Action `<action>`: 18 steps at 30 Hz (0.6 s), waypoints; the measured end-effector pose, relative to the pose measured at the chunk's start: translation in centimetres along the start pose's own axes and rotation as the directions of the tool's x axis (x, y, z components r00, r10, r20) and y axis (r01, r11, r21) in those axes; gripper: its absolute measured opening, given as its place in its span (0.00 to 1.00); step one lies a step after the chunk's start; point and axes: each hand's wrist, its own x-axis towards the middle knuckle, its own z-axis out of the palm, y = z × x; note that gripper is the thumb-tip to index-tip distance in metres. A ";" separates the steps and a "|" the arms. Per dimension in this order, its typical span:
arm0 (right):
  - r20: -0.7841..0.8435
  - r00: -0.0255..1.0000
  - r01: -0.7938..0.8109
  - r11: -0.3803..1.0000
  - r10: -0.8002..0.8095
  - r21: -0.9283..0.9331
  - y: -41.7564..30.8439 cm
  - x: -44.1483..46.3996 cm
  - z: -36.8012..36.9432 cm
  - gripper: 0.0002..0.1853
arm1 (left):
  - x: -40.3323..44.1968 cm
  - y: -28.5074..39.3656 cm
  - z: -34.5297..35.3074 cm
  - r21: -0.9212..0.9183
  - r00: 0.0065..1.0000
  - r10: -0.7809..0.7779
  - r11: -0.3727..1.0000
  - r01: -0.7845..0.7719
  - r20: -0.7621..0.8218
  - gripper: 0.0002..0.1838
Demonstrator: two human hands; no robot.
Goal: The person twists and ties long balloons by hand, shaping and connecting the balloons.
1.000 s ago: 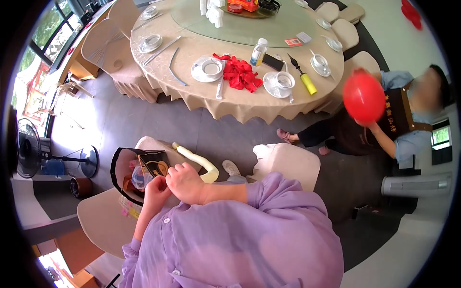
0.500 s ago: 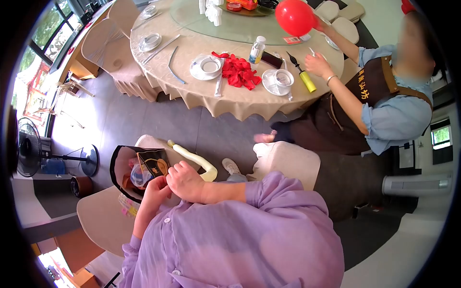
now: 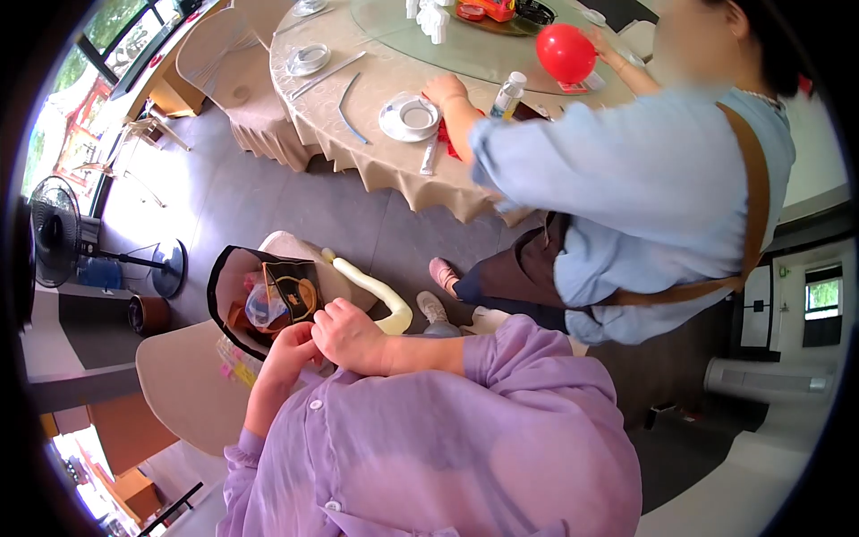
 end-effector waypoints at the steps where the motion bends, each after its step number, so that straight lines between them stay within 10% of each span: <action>1: -0.023 1.000 -0.002 1.000 0.002 0.026 0.2 0.0 0.1 0.05 | 0.0 0.2 0.0 0.056 0.999 0.039 0.998 -0.039 0.012 0.04; 11: 0.195 0.972 -0.230 0.682 0.129 0.695 2.4 0.2 -0.7 0.07 | -0.3 -0.3 -0.9 -0.036 0.981 0.110 0.994 -0.105 0.159 0.05; 18: 0.441 0.879 -0.477 0.383 0.184 0.791 3.2 0.4 -0.8 0.05 | 0.1 -1.5 -0.7 -0.222 0.969 0.200 0.961 -0.165 0.148 0.06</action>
